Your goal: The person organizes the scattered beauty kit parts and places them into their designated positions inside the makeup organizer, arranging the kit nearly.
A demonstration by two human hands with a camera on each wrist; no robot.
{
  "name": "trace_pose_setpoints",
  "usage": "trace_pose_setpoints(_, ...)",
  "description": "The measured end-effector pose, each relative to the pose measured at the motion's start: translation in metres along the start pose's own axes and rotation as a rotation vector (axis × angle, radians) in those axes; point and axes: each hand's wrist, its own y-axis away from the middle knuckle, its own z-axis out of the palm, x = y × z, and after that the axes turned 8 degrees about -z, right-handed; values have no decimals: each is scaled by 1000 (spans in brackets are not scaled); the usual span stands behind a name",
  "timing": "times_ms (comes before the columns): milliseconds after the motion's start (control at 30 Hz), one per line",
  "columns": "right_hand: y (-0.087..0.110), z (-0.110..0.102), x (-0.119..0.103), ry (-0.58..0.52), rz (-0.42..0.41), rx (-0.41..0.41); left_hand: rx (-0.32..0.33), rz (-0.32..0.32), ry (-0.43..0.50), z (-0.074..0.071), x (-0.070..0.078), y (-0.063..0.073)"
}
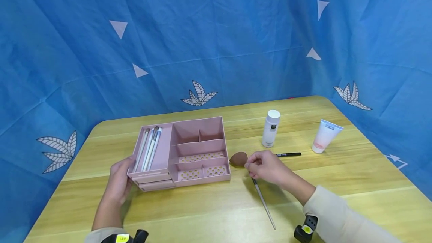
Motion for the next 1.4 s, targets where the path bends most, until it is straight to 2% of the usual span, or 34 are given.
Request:
trace_pose_setpoints(267,9,-1,9,74,-1,-37,-18,13,7,-1,-1,0)
trace_pose_setpoints(700,17,3,24,274,3,-54,-14,26,10,-1,-1,-1)
trace_pose_setpoints(1167,13,11,23,406,25,-48,-13,7,-12,-2,-2,-1)
trace_pose_setpoints(1400,14,11,22,465,11,-53,-9,4,-16,-1,-2,-2)
